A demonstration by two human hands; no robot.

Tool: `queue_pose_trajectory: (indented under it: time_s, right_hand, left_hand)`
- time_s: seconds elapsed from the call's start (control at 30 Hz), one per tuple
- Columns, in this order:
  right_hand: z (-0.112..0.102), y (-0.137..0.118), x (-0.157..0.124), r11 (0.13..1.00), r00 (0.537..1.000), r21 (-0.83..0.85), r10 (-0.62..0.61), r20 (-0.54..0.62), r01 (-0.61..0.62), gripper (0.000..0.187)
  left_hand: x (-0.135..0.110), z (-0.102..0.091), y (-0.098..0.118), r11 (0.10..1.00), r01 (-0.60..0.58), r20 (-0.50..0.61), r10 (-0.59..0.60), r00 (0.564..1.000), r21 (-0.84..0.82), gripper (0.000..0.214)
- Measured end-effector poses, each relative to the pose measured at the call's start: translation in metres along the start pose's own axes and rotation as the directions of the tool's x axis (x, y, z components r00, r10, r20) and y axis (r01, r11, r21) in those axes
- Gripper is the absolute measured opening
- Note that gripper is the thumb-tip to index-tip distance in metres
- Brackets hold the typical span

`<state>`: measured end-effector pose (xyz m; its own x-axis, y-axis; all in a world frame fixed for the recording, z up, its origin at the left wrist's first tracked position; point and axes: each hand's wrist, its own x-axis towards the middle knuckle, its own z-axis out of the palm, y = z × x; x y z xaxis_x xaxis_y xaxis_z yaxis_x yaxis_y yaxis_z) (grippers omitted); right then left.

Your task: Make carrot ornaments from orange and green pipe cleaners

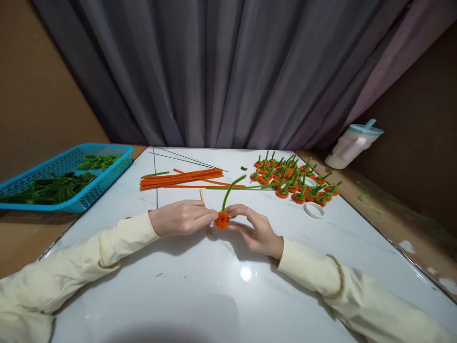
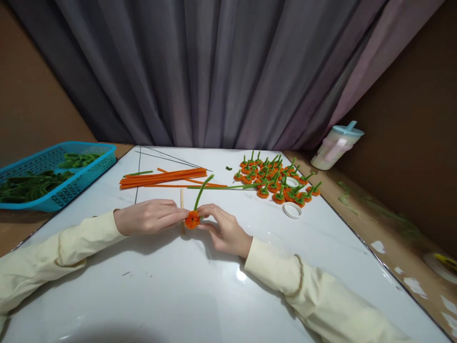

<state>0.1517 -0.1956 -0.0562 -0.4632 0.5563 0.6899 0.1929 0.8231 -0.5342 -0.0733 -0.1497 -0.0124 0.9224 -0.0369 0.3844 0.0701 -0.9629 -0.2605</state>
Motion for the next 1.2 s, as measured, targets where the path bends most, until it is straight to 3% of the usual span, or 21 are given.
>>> queue_pose_trajectory:
  time_s: [0.27, 0.6, 0.73, 0.83, 1.03, 1.2]
  right_hand:
    - [-0.006, 0.001, 0.003, 0.950, 0.957, -0.233, -0.149, 0.249, 0.209, 0.030]
    - [-0.005, 0.005, 0.004, 0.855, 0.905, -0.443, -0.070, 0.419, 0.272, 0.018]
    - [-0.002, 0.007, 0.003, 0.884, 0.901, -0.391, -0.071, 0.428, 0.256, 0.021]
    - [0.000, 0.008, 0.001, 0.923, 0.916, -0.330, -0.054, 0.398, 0.198, 0.020]
    - [0.000, 0.004, 0.001, 0.981, 0.932, -0.173, -0.019, 0.362, 0.087, 0.023]
    - [-0.001, 0.001, 0.002, 0.997, 0.935, -0.077, 0.009, 0.356, 0.020, 0.017]
  left_hand:
    - [-0.001, 0.002, 0.001, 0.988, 0.037, 0.036, -0.032, 0.999, -0.149, 0.025]
    - [-0.002, 0.012, 0.004, 0.953, 0.106, 0.027, -0.103, 0.994, -0.285, 0.021]
    - [-0.002, 0.014, 0.004, 0.833, 0.288, 0.070, -0.290, 0.954, -0.472, 0.019]
    - [-0.002, 0.014, 0.003, 0.761, 0.344, 0.102, -0.348, 0.932, -0.550, 0.018]
    - [-0.002, 0.009, 0.000, 0.716, 0.335, 0.149, -0.311, 0.939, -0.612, 0.020]
    - [-0.002, 0.007, 0.000, 0.793, 0.256, 0.140, -0.214, 0.967, -0.552, 0.021]
